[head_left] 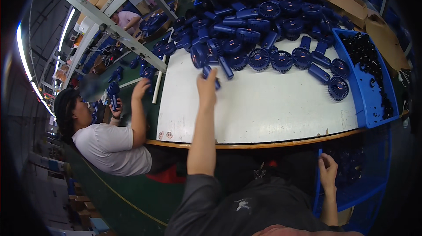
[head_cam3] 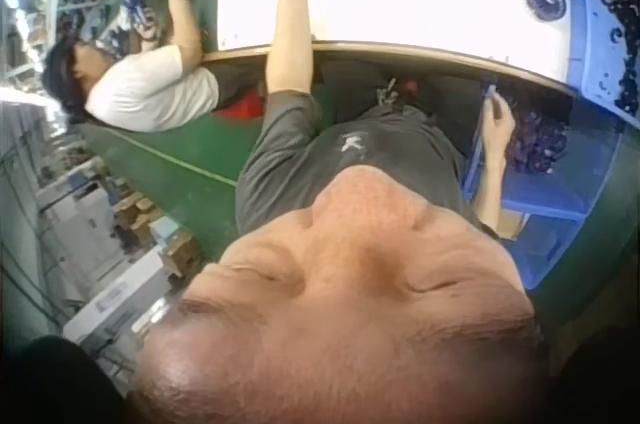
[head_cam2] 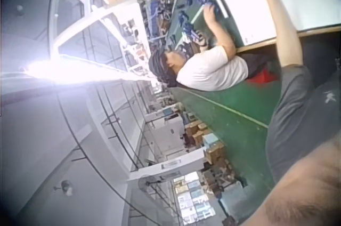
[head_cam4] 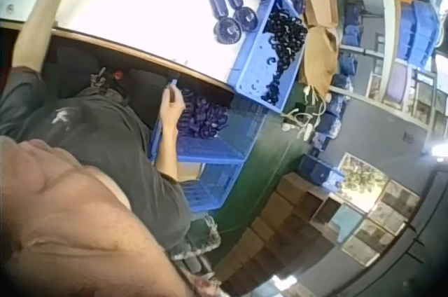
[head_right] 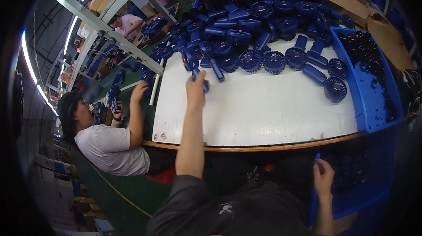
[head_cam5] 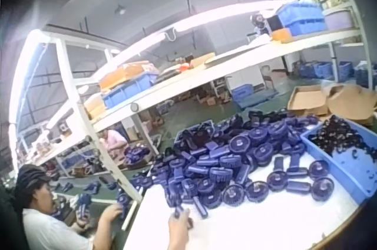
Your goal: Assembling handheld portable fans on a production line by joining components and using a screwdriver.
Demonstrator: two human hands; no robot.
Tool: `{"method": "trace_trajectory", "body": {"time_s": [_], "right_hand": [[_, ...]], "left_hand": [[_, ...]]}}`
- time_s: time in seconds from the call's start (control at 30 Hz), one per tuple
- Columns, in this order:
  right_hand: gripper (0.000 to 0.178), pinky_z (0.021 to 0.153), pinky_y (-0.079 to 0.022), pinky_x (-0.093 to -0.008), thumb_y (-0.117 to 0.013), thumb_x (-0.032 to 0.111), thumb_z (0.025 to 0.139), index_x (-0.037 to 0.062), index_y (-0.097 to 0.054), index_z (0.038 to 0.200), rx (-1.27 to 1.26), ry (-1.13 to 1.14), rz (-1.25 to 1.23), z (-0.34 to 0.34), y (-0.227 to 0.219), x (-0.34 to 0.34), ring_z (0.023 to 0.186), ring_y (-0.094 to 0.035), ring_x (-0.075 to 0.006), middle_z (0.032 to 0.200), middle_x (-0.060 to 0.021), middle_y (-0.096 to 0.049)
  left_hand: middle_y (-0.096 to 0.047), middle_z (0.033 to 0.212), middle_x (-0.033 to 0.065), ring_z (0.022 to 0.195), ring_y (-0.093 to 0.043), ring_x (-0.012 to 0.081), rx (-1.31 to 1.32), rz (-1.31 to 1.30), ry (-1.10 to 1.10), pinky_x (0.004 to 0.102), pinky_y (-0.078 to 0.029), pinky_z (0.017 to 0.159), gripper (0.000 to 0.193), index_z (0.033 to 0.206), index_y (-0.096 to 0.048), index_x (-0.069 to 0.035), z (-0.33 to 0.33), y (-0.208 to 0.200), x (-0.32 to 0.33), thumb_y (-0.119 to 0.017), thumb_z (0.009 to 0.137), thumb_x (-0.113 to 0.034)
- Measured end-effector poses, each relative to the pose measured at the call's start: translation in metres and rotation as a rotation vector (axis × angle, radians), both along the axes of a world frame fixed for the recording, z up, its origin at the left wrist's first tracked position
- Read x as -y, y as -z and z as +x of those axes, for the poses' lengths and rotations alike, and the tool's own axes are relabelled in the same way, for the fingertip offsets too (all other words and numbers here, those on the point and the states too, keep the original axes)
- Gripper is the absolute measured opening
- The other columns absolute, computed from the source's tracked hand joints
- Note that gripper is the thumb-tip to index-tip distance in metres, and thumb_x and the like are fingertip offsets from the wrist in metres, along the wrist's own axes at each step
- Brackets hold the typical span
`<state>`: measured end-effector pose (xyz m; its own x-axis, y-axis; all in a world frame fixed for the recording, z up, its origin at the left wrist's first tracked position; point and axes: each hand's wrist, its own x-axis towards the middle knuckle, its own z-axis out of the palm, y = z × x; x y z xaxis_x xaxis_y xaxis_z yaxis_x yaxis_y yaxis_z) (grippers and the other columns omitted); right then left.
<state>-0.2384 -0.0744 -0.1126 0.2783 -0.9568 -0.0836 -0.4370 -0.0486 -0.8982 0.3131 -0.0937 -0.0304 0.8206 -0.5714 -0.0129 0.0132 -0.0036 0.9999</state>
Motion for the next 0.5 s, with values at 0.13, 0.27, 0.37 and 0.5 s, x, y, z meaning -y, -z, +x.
{"method": "trace_trajectory", "body": {"time_s": [0.13,0.27,0.37,0.5], "right_hand": [[0.038,0.088,-0.051,-0.0314,-0.066,0.005,0.088,-0.0032,-0.059,0.124,0.309,-0.213,0.101,0.074,-0.054,-0.014,0.097,-0.066,-0.0202,0.108,-0.0156,-0.067],[0.057,0.093,-0.049,-0.0317,-0.069,0.007,0.089,-0.0031,-0.044,0.139,0.656,-0.423,0.353,0.126,-0.080,-0.019,0.107,-0.061,-0.0198,0.128,-0.0145,-0.056],[0.048,0.092,-0.049,-0.0312,-0.066,0.004,0.091,-0.0036,-0.046,0.134,0.661,-0.416,0.426,0.141,-0.093,-0.023,0.107,-0.059,-0.0167,0.124,-0.0119,-0.058],[0.044,0.094,-0.050,-0.0321,-0.068,0.008,0.091,-0.0030,-0.049,0.130,0.502,-0.520,0.444,0.137,-0.081,-0.019,0.107,-0.060,-0.0155,0.119,-0.0112,-0.061]], "left_hand": [[-0.057,0.081,0.0023,0.072,-0.056,0.0107,-0.092,-0.200,0.181,0.0251,-0.046,0.067,0.052,0.127,-0.045,0.002,-0.164,-0.028,-0.054,-0.071,0.086,-0.014],[-0.057,0.105,0.0078,0.096,-0.058,0.0134,-0.255,-0.217,0.465,0.0296,-0.050,0.084,0.061,0.132,-0.042,0.001,-0.272,0.002,-0.096,-0.074,0.086,-0.024],[-0.050,0.126,0.0106,0.116,-0.050,0.0162,-0.287,-0.336,0.555,0.0331,-0.042,0.101,0.067,0.144,-0.029,0.001,-0.283,0.007,-0.099,-0.067,0.094,-0.023],[-0.052,0.126,0.0125,0.107,-0.057,0.0161,-0.298,-0.219,0.328,0.0304,-0.050,0.090,0.064,0.148,-0.026,0.000,-0.250,-0.017,-0.084,-0.059,0.100,-0.026]]}}
